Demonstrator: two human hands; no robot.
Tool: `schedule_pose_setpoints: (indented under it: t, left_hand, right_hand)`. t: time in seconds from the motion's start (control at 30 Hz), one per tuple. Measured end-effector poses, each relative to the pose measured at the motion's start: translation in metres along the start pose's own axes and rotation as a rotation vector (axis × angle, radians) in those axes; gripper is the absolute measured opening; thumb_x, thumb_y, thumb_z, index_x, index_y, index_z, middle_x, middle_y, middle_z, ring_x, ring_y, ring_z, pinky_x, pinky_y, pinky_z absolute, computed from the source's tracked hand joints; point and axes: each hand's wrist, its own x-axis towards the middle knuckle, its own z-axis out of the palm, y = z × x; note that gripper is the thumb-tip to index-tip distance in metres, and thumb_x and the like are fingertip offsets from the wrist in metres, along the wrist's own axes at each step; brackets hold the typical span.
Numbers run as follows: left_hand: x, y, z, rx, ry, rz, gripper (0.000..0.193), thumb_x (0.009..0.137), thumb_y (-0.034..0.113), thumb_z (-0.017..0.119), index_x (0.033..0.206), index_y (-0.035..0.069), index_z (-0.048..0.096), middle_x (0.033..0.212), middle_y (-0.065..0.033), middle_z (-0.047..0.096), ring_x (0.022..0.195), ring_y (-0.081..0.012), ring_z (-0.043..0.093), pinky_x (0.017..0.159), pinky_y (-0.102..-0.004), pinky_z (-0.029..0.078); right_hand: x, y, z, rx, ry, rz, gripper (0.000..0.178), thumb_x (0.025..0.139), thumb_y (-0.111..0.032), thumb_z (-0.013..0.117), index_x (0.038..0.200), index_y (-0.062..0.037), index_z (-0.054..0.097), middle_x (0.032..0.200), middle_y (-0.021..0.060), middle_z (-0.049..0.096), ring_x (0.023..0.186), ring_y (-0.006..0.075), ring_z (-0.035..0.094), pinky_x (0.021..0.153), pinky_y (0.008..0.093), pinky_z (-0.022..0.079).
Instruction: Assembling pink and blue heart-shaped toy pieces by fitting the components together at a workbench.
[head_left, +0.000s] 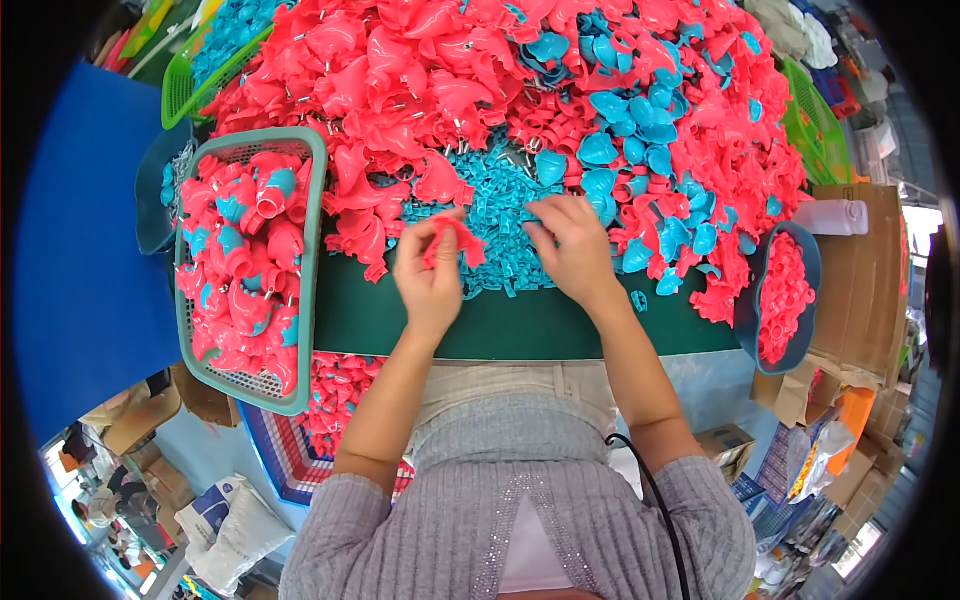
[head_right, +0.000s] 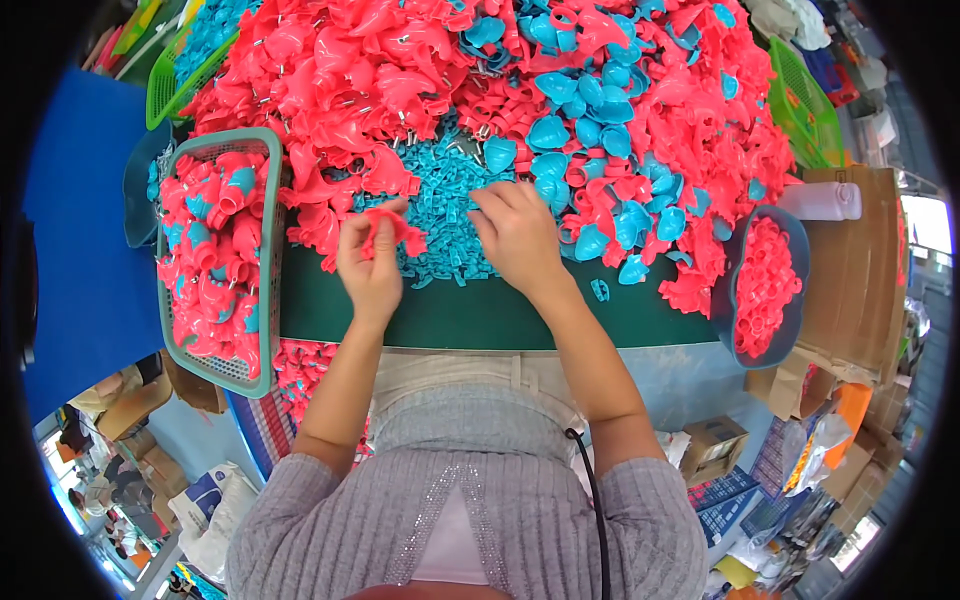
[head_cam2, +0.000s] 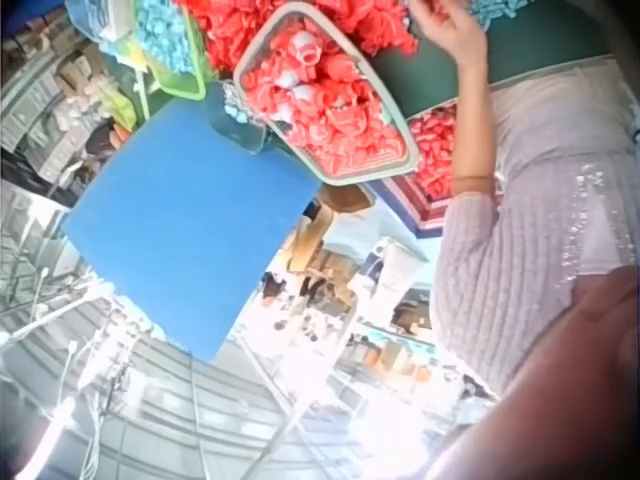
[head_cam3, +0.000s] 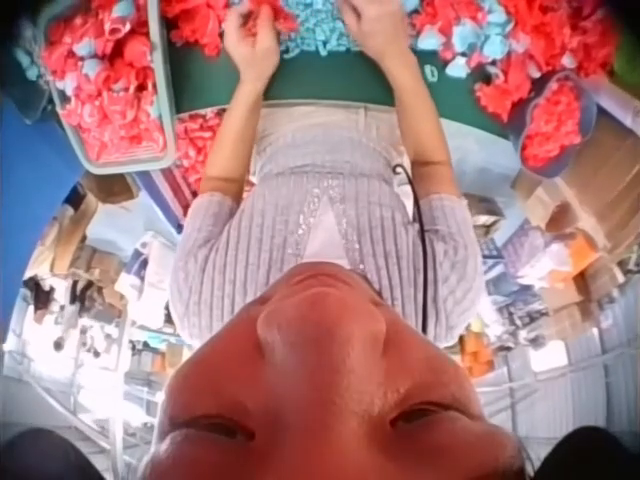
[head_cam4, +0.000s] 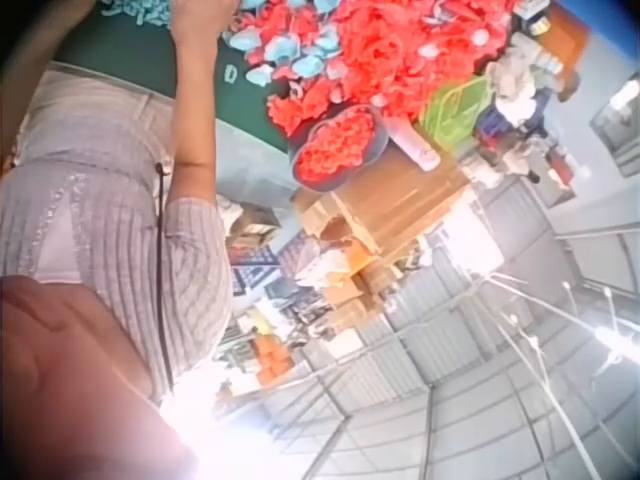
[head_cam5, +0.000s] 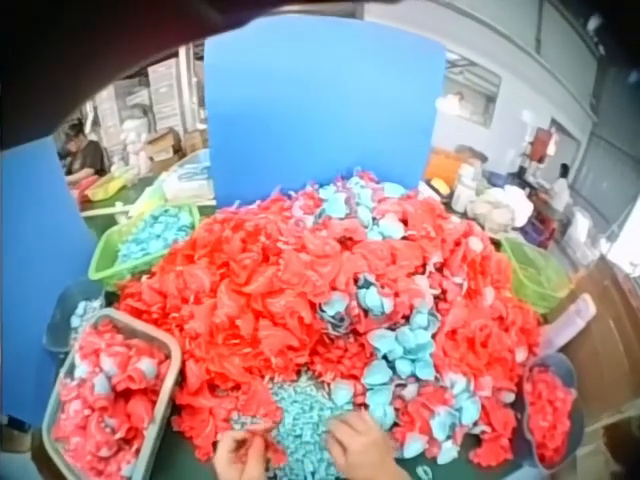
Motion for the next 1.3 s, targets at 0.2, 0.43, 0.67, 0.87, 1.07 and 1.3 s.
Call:
schedule_pose_setpoints:
  t: [0.2,0.43,0.67,0.87,1.07,1.3]
  left_hand:
    - [-0.019,0.010,-0.013,-0.152,0.095,-0.438,0.018,0.087,0.005,0.064,0.102,0.001,0.056,0.091,-0.0082,0.064,0.078,-0.0126,0.062,0.070,-0.0248,0.052]
    - [-0.021,0.025,-0.005,-0.324,-0.011,-0.655,0.022,0.089,0.004,0.059,0.109,0.001,0.050,0.091,-0.0078,0.061,0.073,-0.0136,0.061,0.062,-0.0262,0.052]
    - [-0.031,0.024,-0.007,-0.355,-0.322,-0.783,0.020,0.092,0.009,0.054,0.110,0.001,0.052,0.084,-0.0090,0.062,0.065,-0.0160,0.061,0.055,-0.0270,0.051]
    - [-0.038,-0.001,0.000,-0.260,-0.659,-0.907,0.019,0.094,0.009,0.052,0.110,0.000,0.053,0.087,-0.0094,0.062,0.071,-0.0165,0.064,0.058,-0.0271,0.052]
    - [-0.023,-0.022,0.010,-0.400,-0.513,-0.710,0.018,0.095,0.009,0.050,0.111,0.001,0.052,0.102,-0.0141,0.062,0.091,-0.0214,0.065,0.074,-0.0315,0.055]
    - [-0.028,-0.024,0.004,-0.421,-0.523,-0.705,0.018,0.095,0.010,0.051,0.110,0.002,0.052,0.094,-0.0120,0.063,0.082,-0.0177,0.065,0.072,-0.0294,0.054]
  right_hand:
    - [0.008,-0.016,0.020,-0.059,-0.120,0.140,0.021,0.073,-0.015,0.072,0.089,-0.0028,0.065,0.085,0.0099,0.059,0.082,0.0303,0.056,0.072,0.0394,0.046]
    - [0.016,-0.011,0.018,0.041,-0.165,-0.011,0.018,0.072,-0.010,0.069,0.090,-0.0080,0.066,0.090,0.0088,0.058,0.087,0.0287,0.055,0.074,0.0391,0.046]
    - [0.022,0.002,0.019,-0.089,-0.325,-0.198,0.018,0.071,-0.002,0.062,0.087,-0.0077,0.065,0.085,0.0076,0.055,0.084,0.0273,0.055,0.072,0.0393,0.046]
    - [0.029,0.013,0.017,-0.079,-0.322,-0.204,0.016,0.071,-0.004,0.064,0.086,-0.0081,0.065,0.083,0.0075,0.054,0.079,0.0264,0.055,0.066,0.0387,0.047]
    - [0.033,0.005,0.011,-0.100,-0.331,-0.183,0.019,0.069,-0.006,0.070,0.087,-0.0087,0.067,0.082,0.0068,0.053,0.080,0.0255,0.054,0.067,0.0387,0.046]
    - [0.042,0.000,0.013,-0.046,-0.418,-0.207,0.014,0.069,-0.008,0.072,0.081,-0.0064,0.066,0.083,0.0076,0.054,0.082,0.0266,0.055,0.071,0.0385,0.045]
